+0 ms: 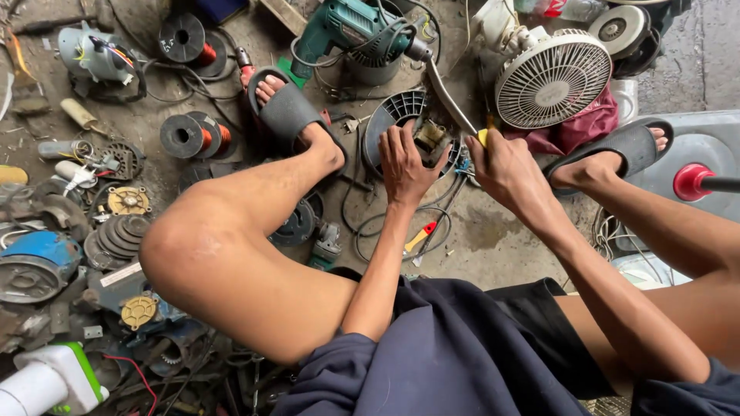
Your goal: Disassembling a transformer core from a motor assembly using a screwdriver
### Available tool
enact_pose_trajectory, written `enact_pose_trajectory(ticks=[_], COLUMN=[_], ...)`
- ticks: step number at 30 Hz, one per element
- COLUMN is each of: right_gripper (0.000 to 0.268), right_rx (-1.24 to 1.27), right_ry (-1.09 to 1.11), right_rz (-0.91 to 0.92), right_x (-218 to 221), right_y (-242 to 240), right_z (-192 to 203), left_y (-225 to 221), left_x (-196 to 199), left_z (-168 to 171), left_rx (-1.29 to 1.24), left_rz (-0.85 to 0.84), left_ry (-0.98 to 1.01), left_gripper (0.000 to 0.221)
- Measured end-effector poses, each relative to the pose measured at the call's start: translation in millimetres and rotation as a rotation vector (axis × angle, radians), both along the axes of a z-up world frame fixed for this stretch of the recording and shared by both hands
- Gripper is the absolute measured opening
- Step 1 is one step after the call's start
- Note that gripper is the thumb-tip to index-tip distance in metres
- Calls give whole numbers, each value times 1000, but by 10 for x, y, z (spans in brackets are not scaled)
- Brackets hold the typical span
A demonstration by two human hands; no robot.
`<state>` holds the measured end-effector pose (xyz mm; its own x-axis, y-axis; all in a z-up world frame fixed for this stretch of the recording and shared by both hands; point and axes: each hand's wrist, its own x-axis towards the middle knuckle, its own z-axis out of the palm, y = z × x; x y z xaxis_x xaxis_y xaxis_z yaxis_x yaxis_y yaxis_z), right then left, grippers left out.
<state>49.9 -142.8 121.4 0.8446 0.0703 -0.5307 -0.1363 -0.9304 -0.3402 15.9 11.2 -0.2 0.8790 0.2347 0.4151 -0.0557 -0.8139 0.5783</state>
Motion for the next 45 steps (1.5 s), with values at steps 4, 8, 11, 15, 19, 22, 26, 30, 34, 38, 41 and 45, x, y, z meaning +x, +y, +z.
enact_pose_trajectory(ticks=[4,8,11,15,19,22,26,30,34,38,41,45], right_gripper=[45,49,45,40,45,34,45,49,52,51,52,52], right_rx=[46,-75,-52,77,27,-141,2,-8,-44,-32,-79,-131], right_ry=[-70,-5,-16,-259,-243,-421,-409,-255,-97,-62,-6,28], right_rz=[-5,24,-11,12,106,360,164,78,-51,-130,-156,-123], right_x=[234,79,-214,35,24,-157,320,162,-138,-271,-423,-402], right_y=[100,84,237,347,214,93,282,191,-42,-97,-37,450], right_z=[-132,301,404,-157,32,-231,-633,44,589,722,786,563], left_y=[-38,-9,-50,-61,-27,-68,-71,-19,-59,-69,-83,-97], left_x=[79,-8,11,-9,16,26,-16,-10,-24,-28,-17,-14], left_z=[20,96,9,28,33,-13,-8,49,31,13,0,-108], left_rx=[-28,-34,-36,6,-24,-26,-118,-72,-66,-88,-105,-85], left_rz=[30,9,22,39,18,38,18,21,45,42,44,40], left_ry=[-52,-20,-23,-26,-15,-16,-24,-23,2,-7,-13,-6], left_gripper=[69,67,79,74,71,72,71,72,74,74,75,85])
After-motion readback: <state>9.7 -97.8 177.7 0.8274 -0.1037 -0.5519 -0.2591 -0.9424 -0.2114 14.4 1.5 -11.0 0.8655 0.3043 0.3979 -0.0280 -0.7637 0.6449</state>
